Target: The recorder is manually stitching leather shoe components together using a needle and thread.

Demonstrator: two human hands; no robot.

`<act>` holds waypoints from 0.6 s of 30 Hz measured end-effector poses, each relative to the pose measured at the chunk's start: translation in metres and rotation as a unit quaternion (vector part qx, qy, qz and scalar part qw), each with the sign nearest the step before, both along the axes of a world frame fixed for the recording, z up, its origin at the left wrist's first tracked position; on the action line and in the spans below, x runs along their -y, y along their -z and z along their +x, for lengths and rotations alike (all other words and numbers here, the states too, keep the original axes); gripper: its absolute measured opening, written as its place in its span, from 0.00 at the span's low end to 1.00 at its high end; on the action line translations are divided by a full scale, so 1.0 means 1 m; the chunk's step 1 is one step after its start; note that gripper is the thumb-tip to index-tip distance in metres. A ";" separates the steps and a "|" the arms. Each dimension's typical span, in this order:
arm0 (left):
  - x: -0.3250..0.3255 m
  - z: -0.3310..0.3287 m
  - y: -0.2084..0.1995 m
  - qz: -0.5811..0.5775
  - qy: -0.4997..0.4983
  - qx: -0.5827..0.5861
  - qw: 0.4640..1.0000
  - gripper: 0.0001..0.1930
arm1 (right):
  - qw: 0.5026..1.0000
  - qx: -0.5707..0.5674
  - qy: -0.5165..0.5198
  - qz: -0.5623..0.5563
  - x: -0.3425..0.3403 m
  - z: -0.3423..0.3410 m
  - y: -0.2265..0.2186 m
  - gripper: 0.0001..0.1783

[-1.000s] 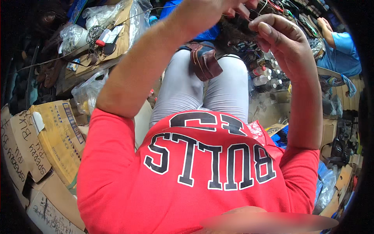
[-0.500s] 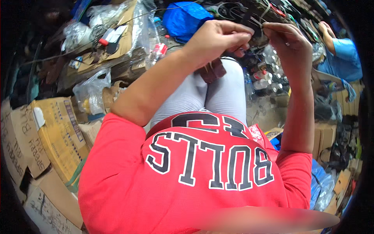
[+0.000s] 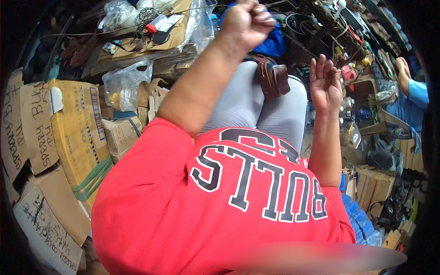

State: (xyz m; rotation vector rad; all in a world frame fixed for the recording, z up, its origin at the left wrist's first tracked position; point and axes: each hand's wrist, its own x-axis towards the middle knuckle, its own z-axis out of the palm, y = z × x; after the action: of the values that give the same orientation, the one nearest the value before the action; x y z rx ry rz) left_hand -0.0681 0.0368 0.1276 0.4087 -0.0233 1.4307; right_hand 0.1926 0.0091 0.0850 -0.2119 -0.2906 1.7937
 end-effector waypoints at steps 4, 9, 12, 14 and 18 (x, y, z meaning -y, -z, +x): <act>-0.007 -0.084 0.028 0.010 -0.118 -0.162 0.980 0.13 | 0.992 -0.034 -0.107 0.058 0.006 0.006 -0.004 0.18; 0.002 -0.183 0.033 -0.046 -0.348 -0.279 0.894 0.06 | 0.977 0.195 -0.082 0.019 0.040 0.012 0.005 0.20; 0.018 -0.172 0.017 -0.139 -0.432 -0.358 0.816 0.09 | 0.960 0.253 -0.092 0.076 0.052 0.029 0.018 0.20; 0.021 -0.181 0.029 -0.146 -0.417 -0.377 0.814 0.07 | 0.959 0.259 -0.090 0.070 0.056 0.032 0.023 0.20; 0.045 -0.181 0.018 -0.027 -0.234 -0.313 0.920 0.10 | 0.945 0.294 -0.122 0.079 0.061 0.045 0.022 0.19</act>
State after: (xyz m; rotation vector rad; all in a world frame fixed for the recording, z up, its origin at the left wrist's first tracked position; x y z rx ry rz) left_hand -0.2486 -0.0085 0.1097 0.8523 0.6710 1.7002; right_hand 0.2379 -0.0520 0.0632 -0.6219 -0.9172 1.9060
